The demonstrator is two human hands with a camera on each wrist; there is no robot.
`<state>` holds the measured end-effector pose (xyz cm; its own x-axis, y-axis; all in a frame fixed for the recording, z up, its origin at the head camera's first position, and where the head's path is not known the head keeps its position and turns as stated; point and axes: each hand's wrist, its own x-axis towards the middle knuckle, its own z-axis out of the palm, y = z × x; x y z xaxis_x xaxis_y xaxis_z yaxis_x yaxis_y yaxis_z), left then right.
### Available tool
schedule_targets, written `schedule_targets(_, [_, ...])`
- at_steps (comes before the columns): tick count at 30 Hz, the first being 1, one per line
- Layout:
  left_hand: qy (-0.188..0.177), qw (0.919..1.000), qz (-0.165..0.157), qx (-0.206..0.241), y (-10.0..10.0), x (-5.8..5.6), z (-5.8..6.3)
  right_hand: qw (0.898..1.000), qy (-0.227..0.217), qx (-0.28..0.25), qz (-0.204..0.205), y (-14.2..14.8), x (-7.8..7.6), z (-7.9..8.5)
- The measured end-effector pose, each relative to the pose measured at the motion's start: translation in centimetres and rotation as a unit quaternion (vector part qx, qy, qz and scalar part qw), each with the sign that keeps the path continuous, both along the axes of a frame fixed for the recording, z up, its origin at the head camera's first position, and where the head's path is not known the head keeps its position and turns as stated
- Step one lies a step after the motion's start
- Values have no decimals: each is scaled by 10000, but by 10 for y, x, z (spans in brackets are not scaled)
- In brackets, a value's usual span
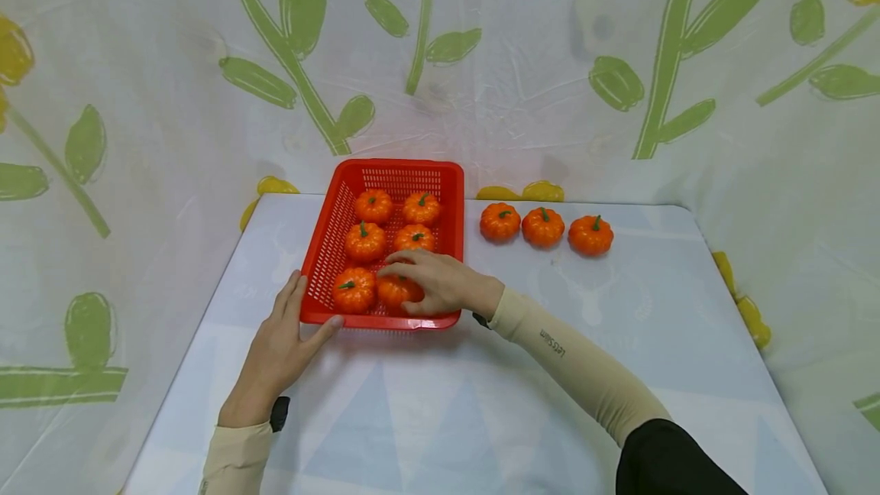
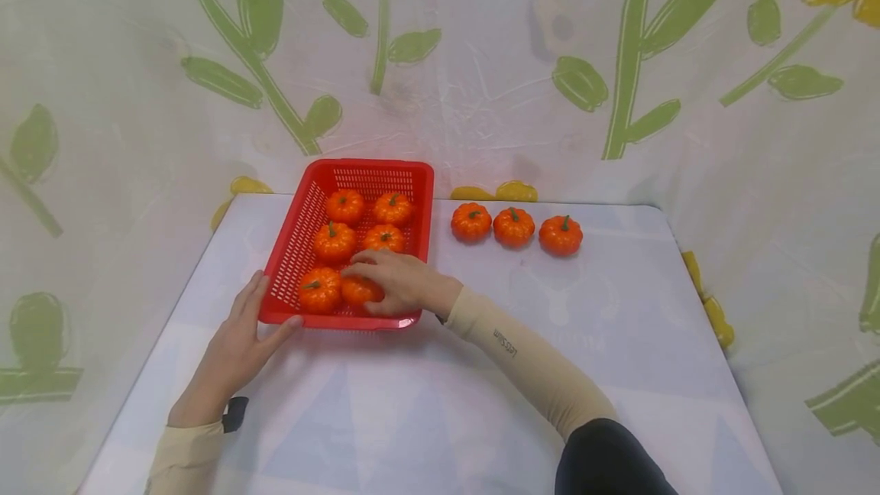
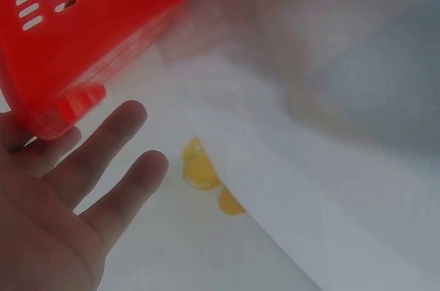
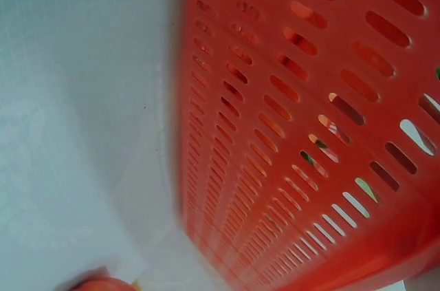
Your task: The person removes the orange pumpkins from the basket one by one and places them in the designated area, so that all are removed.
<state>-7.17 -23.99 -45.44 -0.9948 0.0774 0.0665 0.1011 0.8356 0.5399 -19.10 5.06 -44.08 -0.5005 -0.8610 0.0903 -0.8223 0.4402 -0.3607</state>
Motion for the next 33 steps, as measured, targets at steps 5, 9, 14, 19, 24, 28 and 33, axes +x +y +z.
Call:
schedule_targets(5, [-2,10000,-5,-18,1,0,1,9995,148,-278,23,2,0,0])
schedule_targets(9, [-36,10000,8,-52,1,0,2,9985,222,-494,-20,5,2,4])
schedule_targets(14, [-104,9999,5,-21,1,1,3,9972,303,-670,-100,12,8,14])
schedule_targets(19, [-101,9999,39,-51,0,2,4,9953,458,-849,-121,21,13,22])
schedule_targets(24, [-50,9999,46,-82,1,2,4,9920,512,-1126,-252,33,15,29])
schedule_targets(28, [-77,9999,57,-70,1,2,3,9909,519,-1179,-377,42,16,33])
schedule_targets(33, [-81,9999,59,-49,1,2,4,9903,505,-1203,-485,52,16,36])
